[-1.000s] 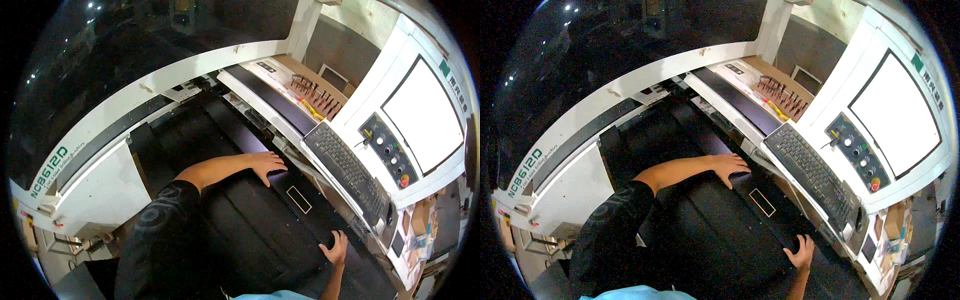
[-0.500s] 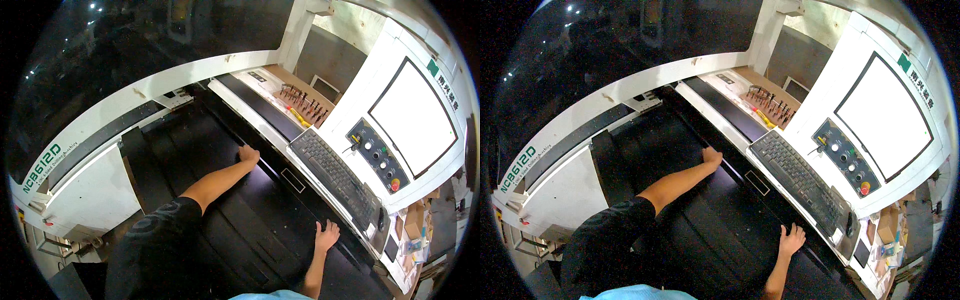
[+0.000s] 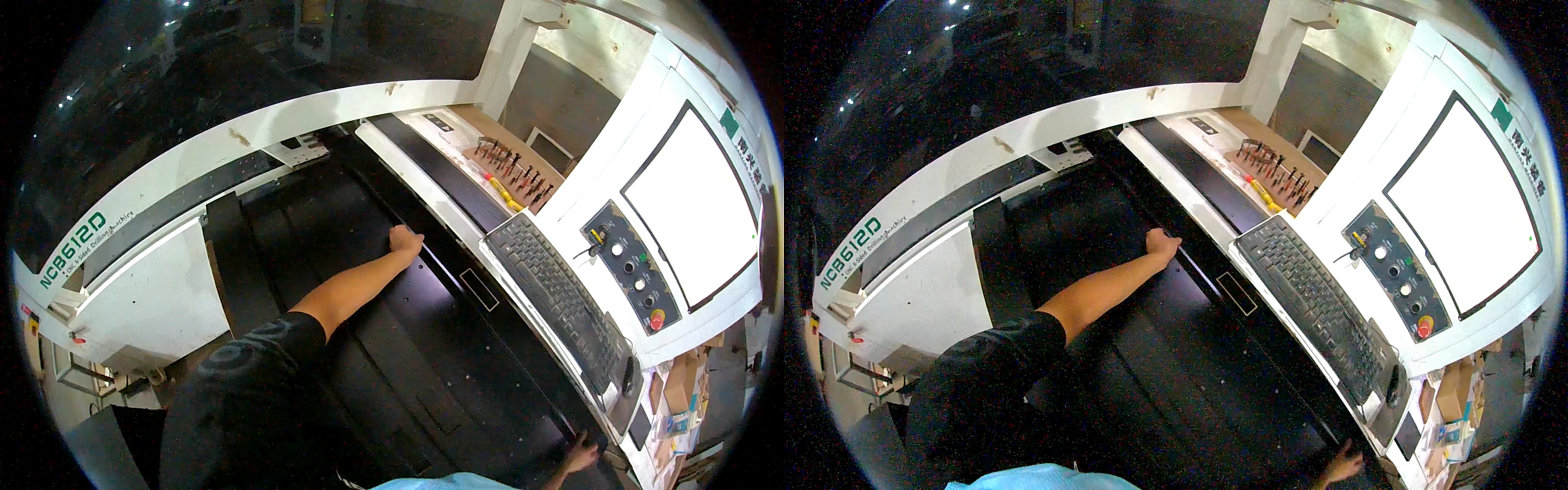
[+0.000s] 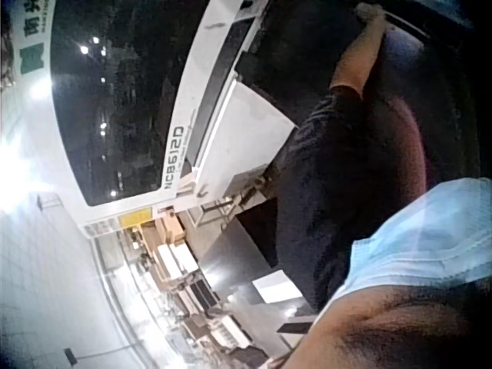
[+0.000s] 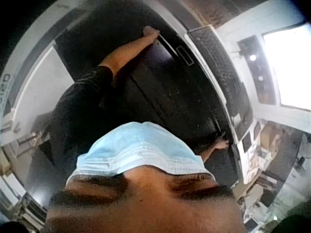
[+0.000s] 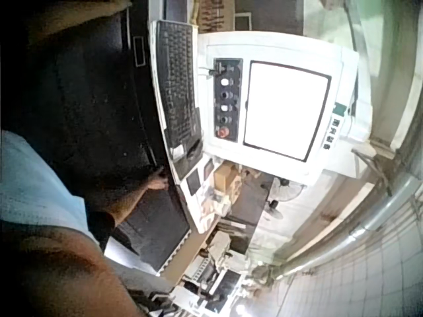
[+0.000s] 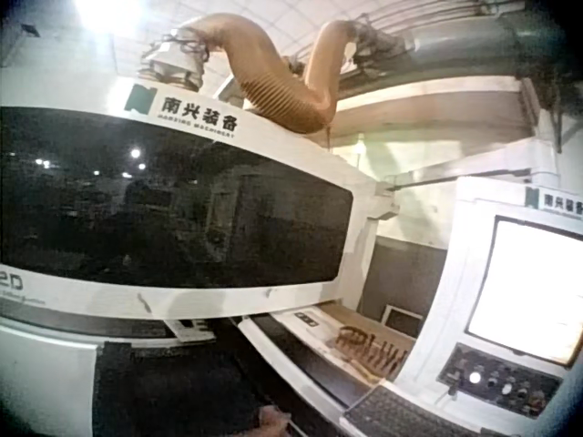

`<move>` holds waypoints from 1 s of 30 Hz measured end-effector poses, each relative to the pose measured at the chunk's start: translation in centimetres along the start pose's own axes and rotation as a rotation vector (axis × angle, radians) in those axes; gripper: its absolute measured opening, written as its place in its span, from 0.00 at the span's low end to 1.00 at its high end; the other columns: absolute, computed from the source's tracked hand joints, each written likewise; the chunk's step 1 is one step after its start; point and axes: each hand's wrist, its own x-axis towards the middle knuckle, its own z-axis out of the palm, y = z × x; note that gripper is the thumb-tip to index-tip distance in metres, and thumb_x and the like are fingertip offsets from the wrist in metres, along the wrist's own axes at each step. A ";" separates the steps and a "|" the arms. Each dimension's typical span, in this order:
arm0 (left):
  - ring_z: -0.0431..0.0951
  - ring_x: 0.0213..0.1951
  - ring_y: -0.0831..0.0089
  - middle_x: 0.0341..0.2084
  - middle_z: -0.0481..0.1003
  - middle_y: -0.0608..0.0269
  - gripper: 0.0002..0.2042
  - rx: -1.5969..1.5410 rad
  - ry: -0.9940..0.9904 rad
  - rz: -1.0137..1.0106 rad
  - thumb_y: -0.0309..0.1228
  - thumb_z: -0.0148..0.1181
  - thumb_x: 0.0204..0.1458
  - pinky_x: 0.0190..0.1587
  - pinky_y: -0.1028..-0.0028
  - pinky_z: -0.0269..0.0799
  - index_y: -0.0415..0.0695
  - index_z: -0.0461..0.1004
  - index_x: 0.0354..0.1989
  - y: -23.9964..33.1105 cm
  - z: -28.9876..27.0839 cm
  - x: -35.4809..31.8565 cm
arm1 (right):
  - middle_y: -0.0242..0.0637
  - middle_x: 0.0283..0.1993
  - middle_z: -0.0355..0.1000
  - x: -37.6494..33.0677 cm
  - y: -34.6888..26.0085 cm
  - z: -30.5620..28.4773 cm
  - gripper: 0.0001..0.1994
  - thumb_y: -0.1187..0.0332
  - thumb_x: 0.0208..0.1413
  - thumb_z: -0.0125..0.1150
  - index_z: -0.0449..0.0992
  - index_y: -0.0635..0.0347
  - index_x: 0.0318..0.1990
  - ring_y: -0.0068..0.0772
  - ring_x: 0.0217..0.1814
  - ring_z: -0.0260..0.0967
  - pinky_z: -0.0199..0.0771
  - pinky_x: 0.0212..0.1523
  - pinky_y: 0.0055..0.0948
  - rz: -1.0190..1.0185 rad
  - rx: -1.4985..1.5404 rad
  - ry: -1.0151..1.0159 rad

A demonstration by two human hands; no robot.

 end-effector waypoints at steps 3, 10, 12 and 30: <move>0.85 0.46 0.44 0.41 0.84 0.41 0.17 0.041 0.070 0.006 0.34 0.80 0.45 0.51 0.55 0.81 0.35 0.83 0.37 -1.2 -1.2 0.9 | 0.51 0.53 0.79 1.9 1.9 2.2 0.48 0.24 0.48 0.68 0.78 0.65 0.57 0.57 0.54 0.78 0.78 0.55 0.53 0.291 -0.060 -0.175; 0.85 0.48 0.43 0.43 0.84 0.38 0.19 0.064 0.027 0.053 0.33 0.79 0.45 0.52 0.54 0.82 0.32 0.84 0.41 -1.3 -1.5 0.9 | 0.60 0.64 0.74 4.0 4.1 1.0 0.67 0.28 0.23 0.86 0.69 0.77 0.66 0.57 0.64 0.74 0.76 0.66 0.52 0.345 0.426 -0.354; 0.85 0.47 0.44 0.42 0.84 0.38 0.20 0.099 0.047 0.058 0.33 0.79 0.45 0.52 0.54 0.82 0.31 0.84 0.41 -1.2 -1.8 1.0 | 0.57 0.56 0.78 4.0 4.0 1.2 0.59 0.29 0.27 0.85 0.75 0.74 0.59 0.55 0.58 0.77 0.78 0.60 0.52 0.292 0.427 -0.286; 0.82 0.55 0.44 0.53 0.80 0.35 0.31 0.007 0.032 -0.080 0.33 0.84 0.40 0.58 0.58 0.79 0.28 0.79 0.50 -0.2 -3.4 12.5 | 0.53 0.57 0.80 6.8 4.7 5.7 0.42 0.28 0.52 0.66 0.75 0.55 0.61 0.59 0.59 0.78 0.75 0.58 0.58 0.089 0.209 -0.145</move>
